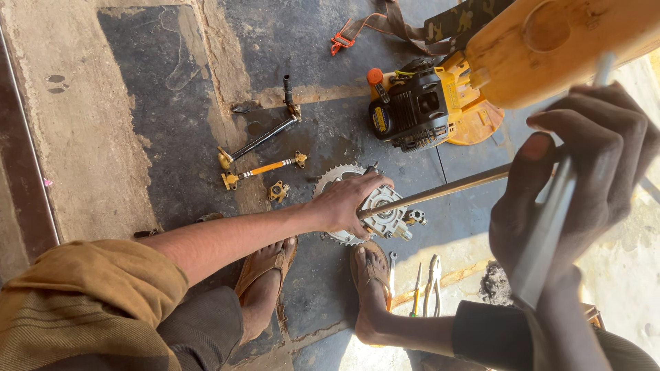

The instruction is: The person assembles a mechanical component by attaching a metal housing and a black cylindrical part to a gear assembly. They use a T-handle wrench to tighten bolts and secure the parts together on the floor.

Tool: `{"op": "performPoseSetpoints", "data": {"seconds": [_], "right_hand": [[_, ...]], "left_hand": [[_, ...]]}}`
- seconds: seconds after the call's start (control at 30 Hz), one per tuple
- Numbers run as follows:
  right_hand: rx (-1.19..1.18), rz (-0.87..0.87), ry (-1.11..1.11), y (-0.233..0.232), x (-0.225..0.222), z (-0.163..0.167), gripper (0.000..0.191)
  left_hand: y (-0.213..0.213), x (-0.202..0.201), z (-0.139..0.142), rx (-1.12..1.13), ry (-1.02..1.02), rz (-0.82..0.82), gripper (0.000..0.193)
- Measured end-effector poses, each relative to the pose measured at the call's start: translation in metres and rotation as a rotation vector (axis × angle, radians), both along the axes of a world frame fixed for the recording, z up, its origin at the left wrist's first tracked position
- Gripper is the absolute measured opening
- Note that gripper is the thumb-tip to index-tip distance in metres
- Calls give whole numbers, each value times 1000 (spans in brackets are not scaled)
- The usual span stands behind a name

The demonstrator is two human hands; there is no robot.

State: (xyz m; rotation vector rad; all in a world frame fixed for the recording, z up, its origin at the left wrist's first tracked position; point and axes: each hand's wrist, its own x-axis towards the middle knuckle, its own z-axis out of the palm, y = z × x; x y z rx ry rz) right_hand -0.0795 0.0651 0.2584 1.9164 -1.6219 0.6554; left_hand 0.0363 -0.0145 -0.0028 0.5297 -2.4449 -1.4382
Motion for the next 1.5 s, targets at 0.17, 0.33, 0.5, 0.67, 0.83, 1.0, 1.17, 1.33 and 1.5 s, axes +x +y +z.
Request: {"op": "performPoseSetpoints", "data": {"seconds": [0.17,0.33,0.5,0.67,0.83,1.0,1.17,1.33,1.5], "right_hand": [[464,-325,-69,22,1,40,25],[1066,-261,-418,3,-50,64,49],[1575,742,-757,-44,-85,42,67],[871,948,-1827,8,-69,-51,68],[309,796,-2095,52,-50,-83,67],[402,926,-1943,31,-40,-67,46],[462,794,-1711,31,-34,-47,45],[284,788,-1760,24,1,-41,46],[293,636,-1364,16,7,-16,60]], "left_hand": [[-2,1,1,-12,0,-8,111],[-1,0,0,13,-47,-8,115],[-1,0,-1,-3,-20,-10,116],[-2,1,-1,-20,-7,-20,113],[-2,0,1,3,54,-17,114],[-1,0,1,-41,45,0,109],[6,-2,-8,-70,74,94,112],[11,-6,-19,-71,151,122,112],[9,-7,-22,-97,132,72,114]]}}
